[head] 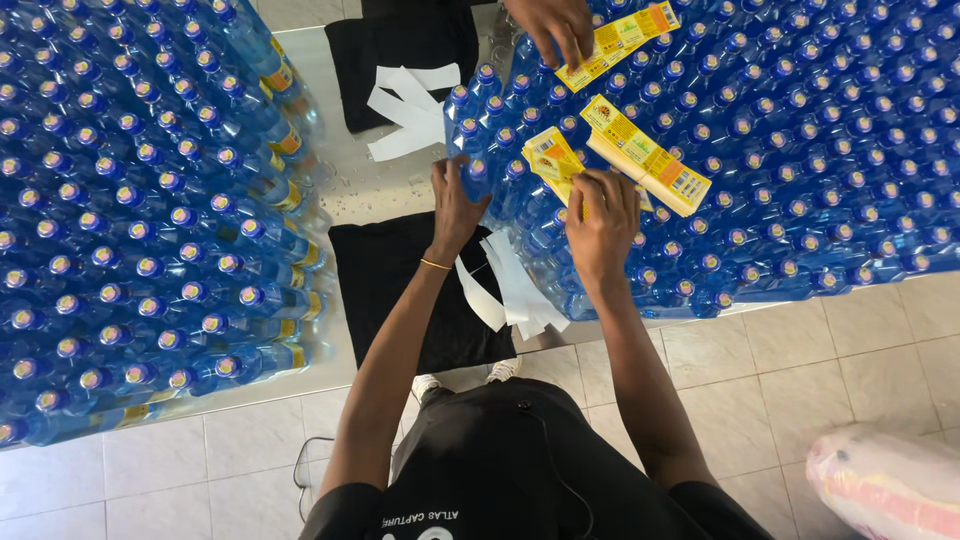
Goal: The person repeatedly picks up plastic water bottles, applies yellow labels to their sides, and places them on a black cloth. They handle the bottles and labels by hand, working among large stacks of bottled water.
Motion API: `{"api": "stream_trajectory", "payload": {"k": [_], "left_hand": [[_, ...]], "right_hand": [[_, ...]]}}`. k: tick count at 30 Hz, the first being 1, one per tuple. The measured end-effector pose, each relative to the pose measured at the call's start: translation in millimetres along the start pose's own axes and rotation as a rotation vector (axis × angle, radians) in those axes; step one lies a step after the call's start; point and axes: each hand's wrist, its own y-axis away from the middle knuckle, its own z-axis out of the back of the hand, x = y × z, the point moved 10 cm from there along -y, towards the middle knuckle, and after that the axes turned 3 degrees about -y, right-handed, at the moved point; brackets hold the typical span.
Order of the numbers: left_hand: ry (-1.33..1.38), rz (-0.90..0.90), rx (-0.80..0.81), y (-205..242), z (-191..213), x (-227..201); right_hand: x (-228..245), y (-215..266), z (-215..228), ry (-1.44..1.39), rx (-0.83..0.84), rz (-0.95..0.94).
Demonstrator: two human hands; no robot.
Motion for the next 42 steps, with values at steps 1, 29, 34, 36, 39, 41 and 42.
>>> {"api": "stream_trajectory", "payload": {"k": [1, 29, 34, 36, 39, 41, 42], "left_hand": [[0.044, -0.024, -0.017, 3.3, 2.7, 0.0], [-0.317, 0.392, -0.151, 170.7, 50.2, 115.3], [0.081, 0.451, -0.079, 176.5, 60.4, 115.5], [0.52, 0.578, -0.026, 182.6, 61.6, 102.9], [0.901, 0.598, 0.056, 181.0, 63.6, 63.1], [0.848, 0.581, -0.029, 186.2, 69.1, 67.3], [0.849, 0.579, -0.037, 185.1, 73.2, 61.5]], "right_hand": [[1.7, -0.9, 6.9, -0.026, -0.002, 0.006], [100.9, 182.5, -31.2, -0.849, 0.671, -1.097], [103.2, 173.3, -24.6, -0.79, 0.636, -1.019], [107.9, 165.2, -23.0, -0.779, 0.634, -0.978], [120.7, 143.3, -21.5, -0.818, 0.633, -0.905], [134.5, 119.9, -16.6, -0.802, 0.616, -0.719], [135.6, 117.2, -17.1, -0.805, 0.619, -0.712]]}}
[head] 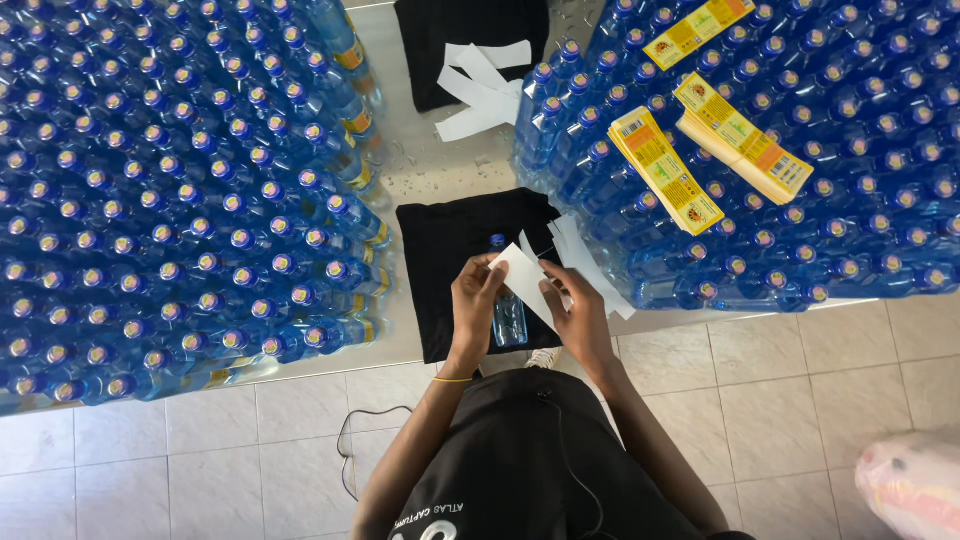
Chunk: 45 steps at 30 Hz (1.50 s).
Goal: The person repeatedly picks up plastic water bottles, applies yellow labels to their sides, and places them on a black cloth. They handle the bottles and labels by hand, working among large stacks of bottled water.
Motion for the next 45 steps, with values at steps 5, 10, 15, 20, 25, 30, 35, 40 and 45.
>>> {"api": "stream_trajectory", "payload": {"k": [5, 10, 15, 20, 25, 30, 35, 40, 45], "left_hand": [[-0.056, -0.027, -0.026, 20.0, -10.1, -25.3], [-0.062, -0.055, 0.011, 31.5, -19.9, -43.5], [-0.091, -0.064, 0.036, 32.9, -21.3, -42.2], [-0.07, -0.052, 0.057, 23.3, -9.9, -8.7], [-0.123, -0.097, 0.116, 28.9, -17.2, -12.3], [-0.2, -0.127, 0.156, 29.3, -23.4, -13.4], [-0.204, -0.188, 0.088, 32.6, -22.9, -33.4], [-0.086, -0.192, -0.05, 24.2, -6.6, -41.5], [-0.09, -0.217, -0.101, 20.5, 4.9, -49.8]], "right_hand": [[49.3, 7.3, -9.9, 0.402, -0.101, 0.471], [45.6, 0.3, -13.9, 0.294, -0.06, 0.449], [43.0, -2.4, -10.3, 0.069, -0.019, 0.271], [25.8, -4.3, -9.2, -0.268, 0.01, 0.01], [13.0, -5.7, 4.2, -0.267, -0.046, -0.099], [-0.9, -7.1, 15.2, -0.215, -0.081, -0.123], [-1.2, 2.0, 32.0, -0.133, -0.167, -0.086], [-34.7, 36.7, 30.4, -0.167, -0.099, -0.24], [-12.2, 33.1, 36.7, -0.136, 0.039, -0.246]]}}
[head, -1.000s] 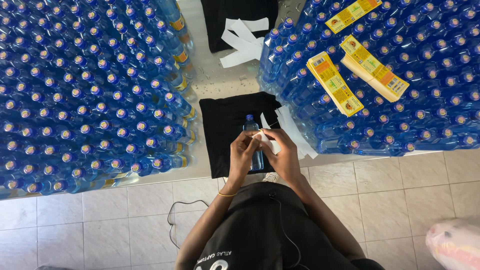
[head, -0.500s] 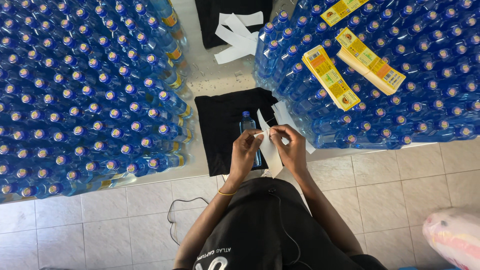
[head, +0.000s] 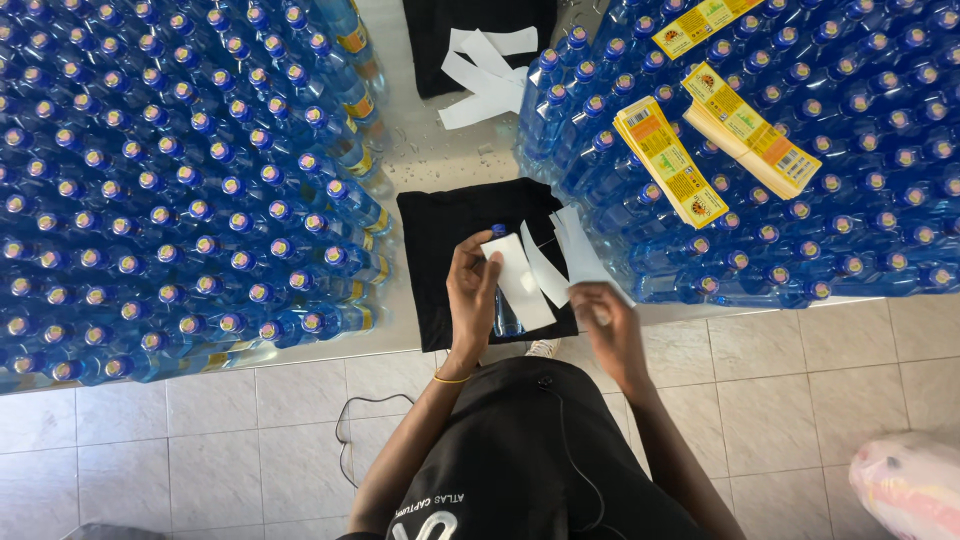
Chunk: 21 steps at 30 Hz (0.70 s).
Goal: The person repeatedly picks up plastic water bottles, applies yellow labels to their sides, and places them on a black cloth. They handle the bottles and labels by hand, working among large stacks of bottled water.
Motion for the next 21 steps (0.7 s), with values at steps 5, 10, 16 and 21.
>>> {"api": "stream_trajectory", "payload": {"k": [5, 10, 16, 21], "left_hand": [[-0.056, -0.107, 0.26, 15.6, -32.6, -23.6], [-0.117, -0.146, 0.311, 17.3, -37.0, -21.2], [-0.378, -0.223, 0.16, 26.1, -10.3, -3.5], [0.101, 0.073, 0.286, 49.6, -46.0, -14.1]], "right_hand": [[38.9, -23.6, 4.3, -0.087, 0.037, 0.016], [10.1, -32.9, -9.0, -0.114, 0.089, 0.023], [0.6, -28.8, -2.4, -0.193, -0.091, 0.061], [25.0, -12.2, 3.4, -0.003, -0.216, 0.194]]}}
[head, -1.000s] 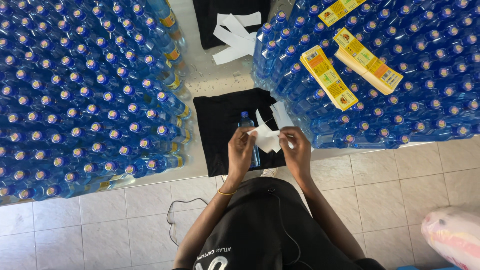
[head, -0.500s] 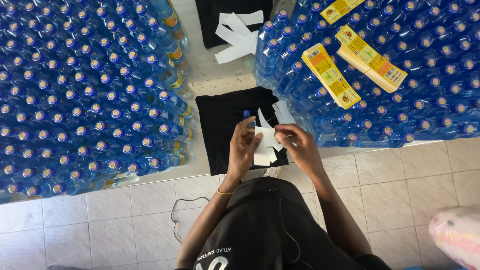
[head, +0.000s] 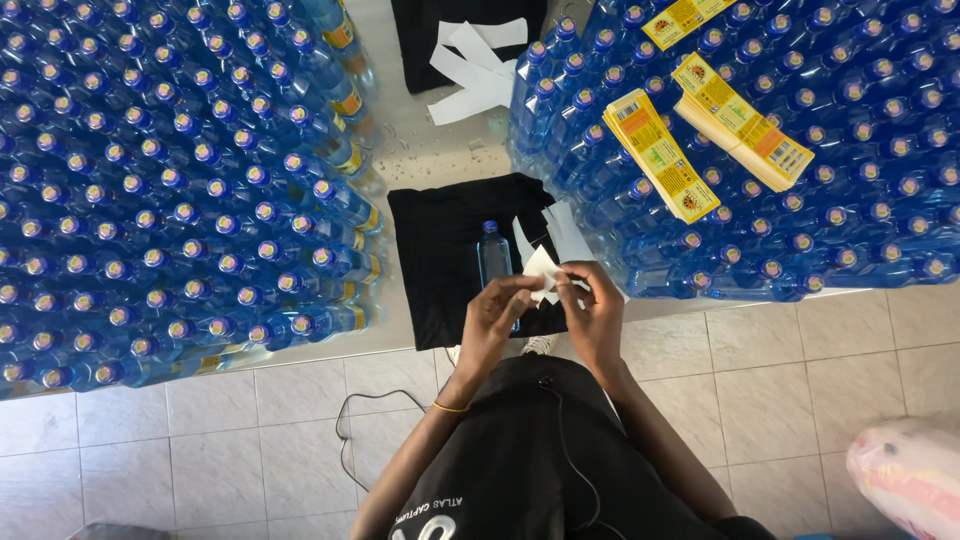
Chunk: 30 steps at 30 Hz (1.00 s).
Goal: The person repeatedly picks up plastic water bottles, applies yellow labels to their sides, and places them on a black cloth. They handle the bottles and labels by hand, working among large stacks of bottled water.
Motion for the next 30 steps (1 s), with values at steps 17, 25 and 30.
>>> {"api": "stream_trajectory", "payload": {"k": [17, 25, 30], "left_hand": [[-0.324, -0.098, -0.077, -19.6, -10.3, -1.8], [-0.4, 0.033, -0.17, -92.4, 11.9, 98.3], [-0.665, -0.012, -0.188, -144.1, 4.1, 117.4]], "right_hand": [[56.4, -2.0, -6.0, 0.058, 0.109, 0.219], [-13.9, 21.3, 65.6, -0.343, -0.149, -0.09], [-16.6, 46.8, 144.6, -0.408, -0.418, -0.044]]}}
